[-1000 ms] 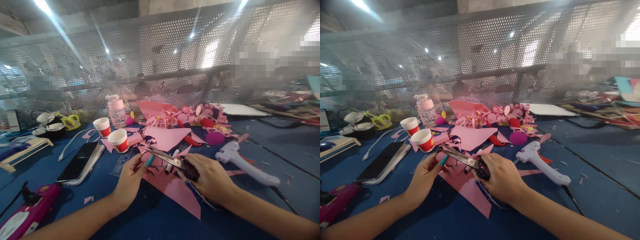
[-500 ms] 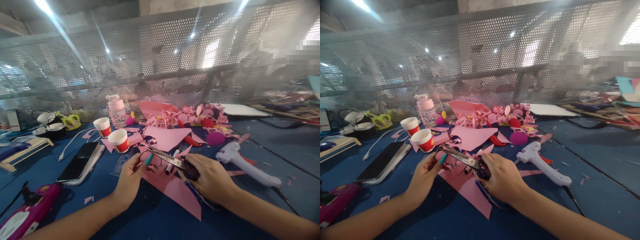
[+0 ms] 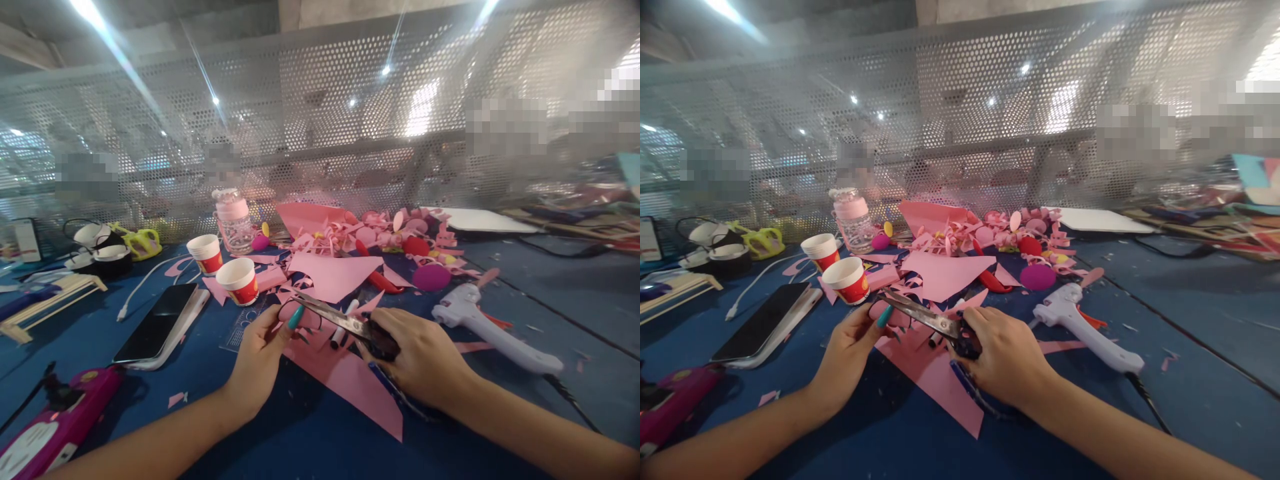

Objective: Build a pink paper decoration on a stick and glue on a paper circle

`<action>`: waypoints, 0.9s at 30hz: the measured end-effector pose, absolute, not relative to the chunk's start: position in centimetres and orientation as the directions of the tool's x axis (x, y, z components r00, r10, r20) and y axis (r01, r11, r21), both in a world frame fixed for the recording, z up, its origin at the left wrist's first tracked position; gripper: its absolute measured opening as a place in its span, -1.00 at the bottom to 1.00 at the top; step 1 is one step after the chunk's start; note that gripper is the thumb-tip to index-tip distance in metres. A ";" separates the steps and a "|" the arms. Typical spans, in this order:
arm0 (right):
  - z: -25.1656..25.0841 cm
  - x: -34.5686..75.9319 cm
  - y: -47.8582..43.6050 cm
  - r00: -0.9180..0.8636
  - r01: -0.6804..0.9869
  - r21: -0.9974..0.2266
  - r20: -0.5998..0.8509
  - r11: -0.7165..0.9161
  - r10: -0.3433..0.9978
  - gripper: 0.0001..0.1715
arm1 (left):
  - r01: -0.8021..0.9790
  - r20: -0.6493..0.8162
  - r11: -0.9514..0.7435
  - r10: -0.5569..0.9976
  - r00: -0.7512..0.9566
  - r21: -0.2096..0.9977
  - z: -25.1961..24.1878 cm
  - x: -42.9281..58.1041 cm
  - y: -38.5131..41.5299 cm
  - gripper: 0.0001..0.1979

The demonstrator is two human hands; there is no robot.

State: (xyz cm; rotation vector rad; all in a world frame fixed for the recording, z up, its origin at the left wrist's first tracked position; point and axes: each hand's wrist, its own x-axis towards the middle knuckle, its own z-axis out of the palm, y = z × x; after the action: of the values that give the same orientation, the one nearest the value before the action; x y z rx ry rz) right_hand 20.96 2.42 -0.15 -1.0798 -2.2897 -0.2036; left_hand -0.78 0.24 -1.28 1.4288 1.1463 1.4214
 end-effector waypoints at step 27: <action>-0.4 20.9 2.4 -0.463 0.800 -0.067 0.563 0.596 0.685 -0.75 | 0.062 0.284 -0.284 0.959 0.009 0.957 -1.3 -0.6 0.3 -0.82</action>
State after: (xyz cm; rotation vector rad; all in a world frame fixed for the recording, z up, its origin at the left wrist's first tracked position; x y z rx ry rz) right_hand 20.92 2.43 -0.39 -1.1736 -2.2780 -0.2786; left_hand -0.64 0.30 -1.26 1.4673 1.1055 1.3888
